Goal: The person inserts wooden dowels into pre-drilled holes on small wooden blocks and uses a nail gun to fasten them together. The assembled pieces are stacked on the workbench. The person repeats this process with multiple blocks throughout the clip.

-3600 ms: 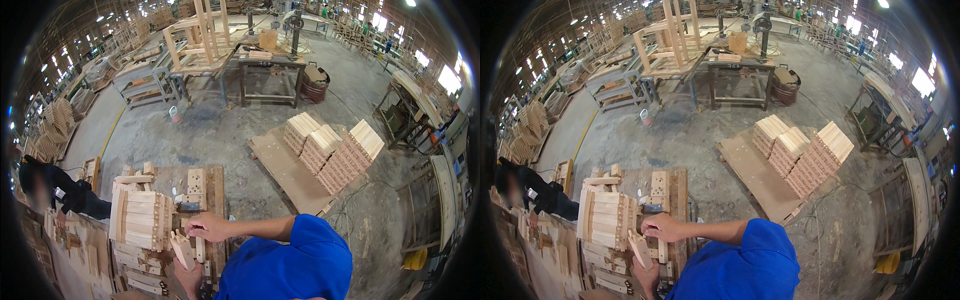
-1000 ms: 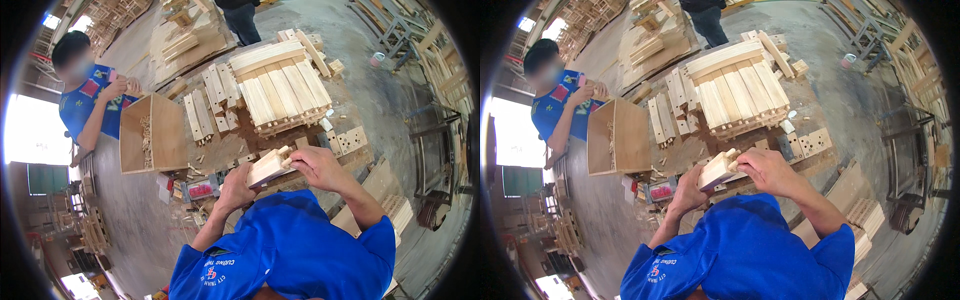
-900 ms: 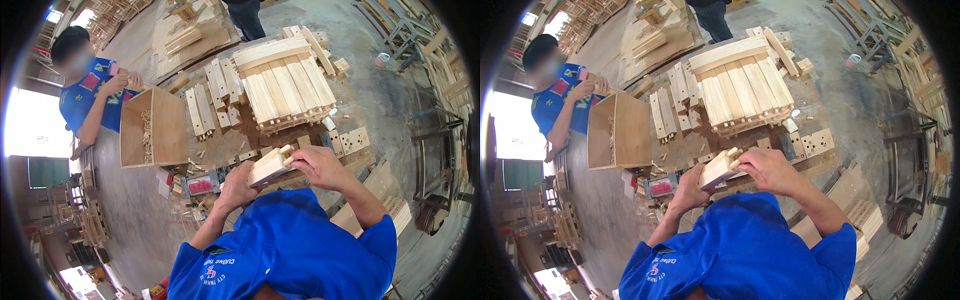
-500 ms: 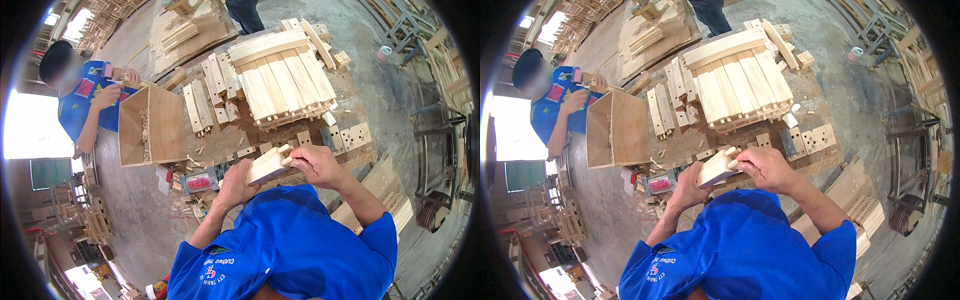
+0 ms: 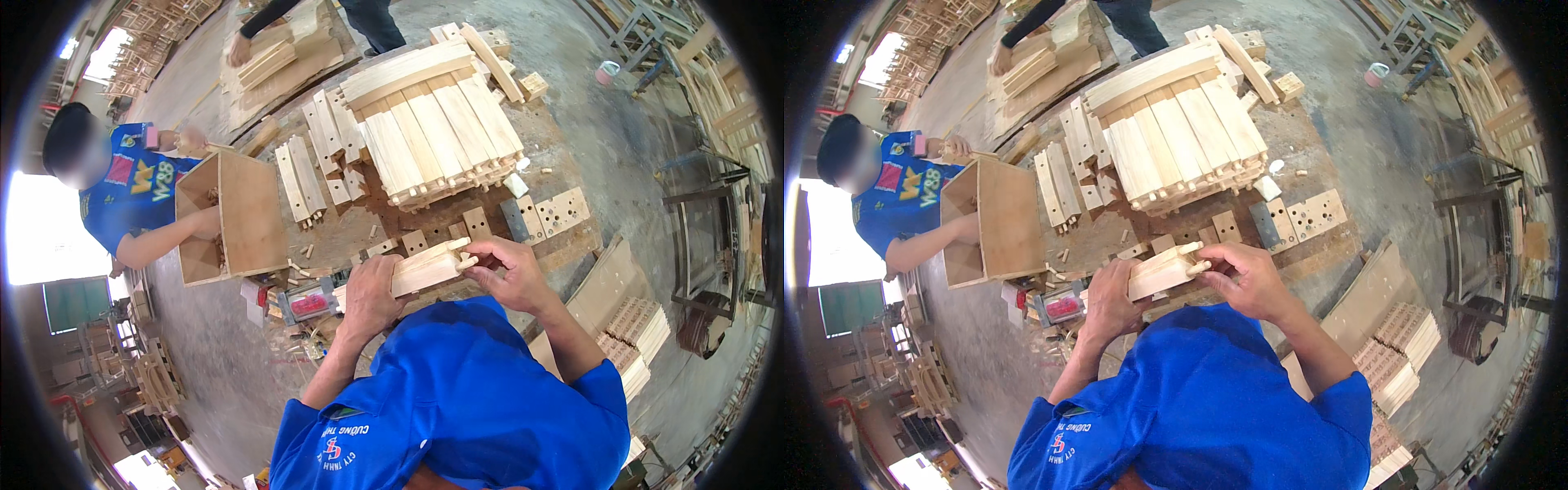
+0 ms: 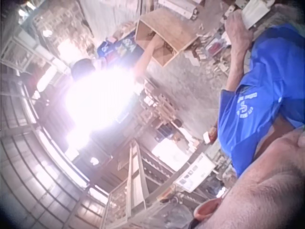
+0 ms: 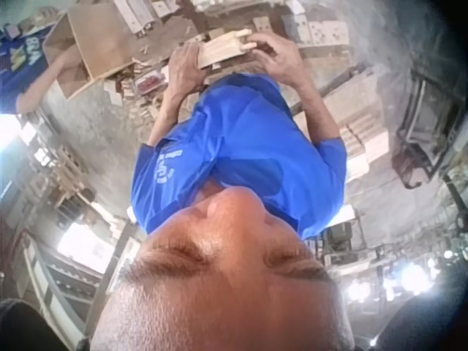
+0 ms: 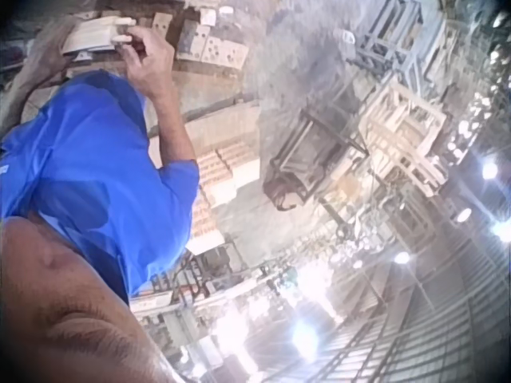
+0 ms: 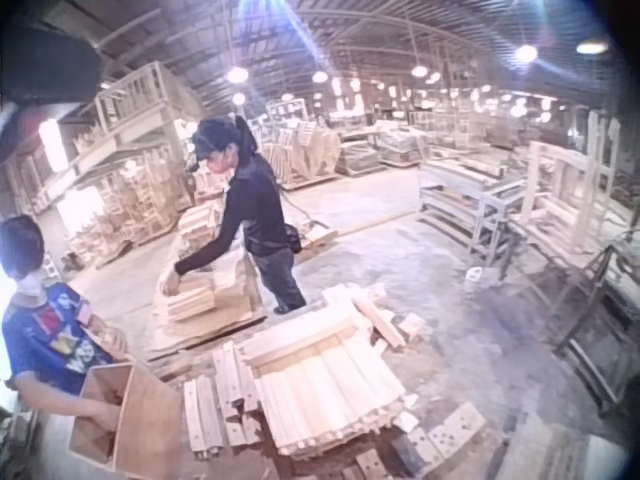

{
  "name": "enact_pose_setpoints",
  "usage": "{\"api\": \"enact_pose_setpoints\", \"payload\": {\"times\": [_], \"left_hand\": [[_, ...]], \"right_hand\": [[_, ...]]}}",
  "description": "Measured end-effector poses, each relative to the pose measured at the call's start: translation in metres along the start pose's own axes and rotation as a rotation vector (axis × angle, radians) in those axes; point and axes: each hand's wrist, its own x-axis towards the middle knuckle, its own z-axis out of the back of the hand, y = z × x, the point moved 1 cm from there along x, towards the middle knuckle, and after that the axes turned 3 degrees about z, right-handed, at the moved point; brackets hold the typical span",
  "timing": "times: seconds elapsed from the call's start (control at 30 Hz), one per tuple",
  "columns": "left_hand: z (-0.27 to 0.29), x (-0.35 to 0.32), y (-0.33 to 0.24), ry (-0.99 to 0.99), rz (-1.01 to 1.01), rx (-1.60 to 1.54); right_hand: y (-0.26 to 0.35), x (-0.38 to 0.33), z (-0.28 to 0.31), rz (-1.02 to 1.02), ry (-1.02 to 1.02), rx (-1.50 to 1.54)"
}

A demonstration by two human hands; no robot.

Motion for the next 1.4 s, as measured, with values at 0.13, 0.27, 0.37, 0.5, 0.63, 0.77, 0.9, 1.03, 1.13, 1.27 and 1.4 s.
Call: {"api": "enact_pose_setpoints", "payload": {"times": [0.13, 0.27, 0.37, 0.5, 0.63, 0.77, 0.9, 1.03, 1.13, 1.27, 1.4], "left_hand": [[-0.007, 0.003, -0.002, 0.016, -0.02, 0.013], [-0.01, 0.006, -0.005, 0.039, -0.022, 0.045], [-0.018, 0.01, -0.005, 0.076, -0.042, 0.086], [-0.047, 0.033, -0.007, 0.048, -0.132, 0.123], [-0.082, 0.066, -0.003, 0.081, -0.151, 0.255], [-0.102, 0.084, -0.004, 0.131, -0.133, 0.323], [-0.118, 0.085, 0.0, 0.076, -0.148, 0.317], [-0.133, 0.079, 0.003, 0.03, -0.125, 0.307], [-0.139, 0.078, 0.004, 0.067, -0.118, 0.311], [-0.145, 0.075, 0.008, -0.035, -0.147, 0.29], [-0.138, 0.06, 0.003, -0.032, -0.064, 0.288]], "right_hand": [[-0.009, -0.006, 0.001, 0.05, -0.036, -0.038], [-0.011, -0.022, 0.006, -0.122, -0.115, 0.002], [-0.044, -0.047, 0.02, -0.227, -0.3, -0.076], [-0.066, -0.065, 0.051, -0.333, -0.525, -0.055], [-0.059, -0.06, 0.063, -0.314, -0.584, -0.031], [-0.062, -0.061, 0.059, -0.282, -0.525, -0.045], [-0.058, -0.058, 0.054, -0.308, -0.482, -0.085], [-0.055, -0.052, 0.05, -0.329, -0.455, -0.124], [-0.054, -0.043, 0.045, -0.297, -0.408, -0.173], [-0.042, -0.021, 0.029, -0.199, -0.271, -0.244], [-0.046, 0.002, -0.012, 0.026, -0.018, -0.536]]}}
